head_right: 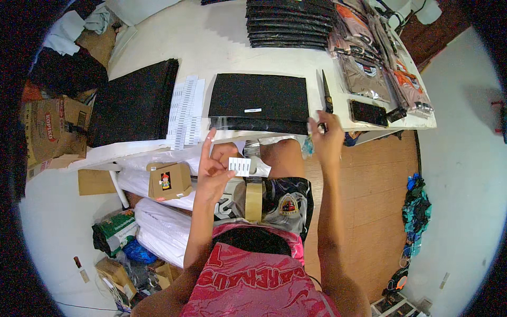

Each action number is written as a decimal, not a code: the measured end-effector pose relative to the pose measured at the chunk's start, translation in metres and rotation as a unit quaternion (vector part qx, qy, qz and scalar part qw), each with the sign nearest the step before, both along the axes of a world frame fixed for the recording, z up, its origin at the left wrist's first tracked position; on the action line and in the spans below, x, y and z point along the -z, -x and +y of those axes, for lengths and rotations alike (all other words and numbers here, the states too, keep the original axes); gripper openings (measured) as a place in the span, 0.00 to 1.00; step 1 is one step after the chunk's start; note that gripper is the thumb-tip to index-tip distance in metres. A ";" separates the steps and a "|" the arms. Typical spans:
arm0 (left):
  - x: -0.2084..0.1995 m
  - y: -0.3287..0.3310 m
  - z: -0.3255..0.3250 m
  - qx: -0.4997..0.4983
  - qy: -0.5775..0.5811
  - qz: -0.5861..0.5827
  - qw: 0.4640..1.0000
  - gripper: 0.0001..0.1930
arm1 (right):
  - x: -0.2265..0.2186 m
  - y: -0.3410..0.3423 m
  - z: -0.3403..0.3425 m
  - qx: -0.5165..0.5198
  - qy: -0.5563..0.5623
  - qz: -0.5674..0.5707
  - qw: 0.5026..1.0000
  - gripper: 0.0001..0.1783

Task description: The recorder is placing folded shirts into black shipping bags and applying adhesive labels.

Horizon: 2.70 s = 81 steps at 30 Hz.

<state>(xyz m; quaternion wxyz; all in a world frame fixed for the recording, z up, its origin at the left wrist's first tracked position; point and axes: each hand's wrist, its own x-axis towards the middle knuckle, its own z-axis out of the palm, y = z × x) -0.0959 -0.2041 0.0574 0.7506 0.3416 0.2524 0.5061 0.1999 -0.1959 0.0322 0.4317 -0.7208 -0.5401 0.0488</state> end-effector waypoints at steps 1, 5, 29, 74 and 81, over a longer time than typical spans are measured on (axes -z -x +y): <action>-0.001 -0.002 -0.002 0.023 0.000 -0.013 1.000 0.54 | -0.007 0.016 -0.001 -0.048 -0.020 0.128 0.990 0.17; -0.016 -0.008 -0.009 0.103 0.015 -0.091 0.990 0.55 | -0.047 0.082 -0.009 -0.273 0.041 0.516 0.811 0.21; -0.007 0.051 0.009 -0.100 -0.067 0.332 0.935 0.42 | -0.104 0.045 0.044 -0.295 0.103 0.219 0.924 0.06; 0.040 -0.084 0.045 -0.109 0.174 0.004 0.979 0.13 | -0.068 0.054 0.145 -0.420 0.349 0.052 0.836 0.11; 0.020 -0.071 0.046 -0.048 0.260 -0.029 0.964 0.15 | -0.068 0.057 0.148 -0.381 0.390 0.053 0.836 0.10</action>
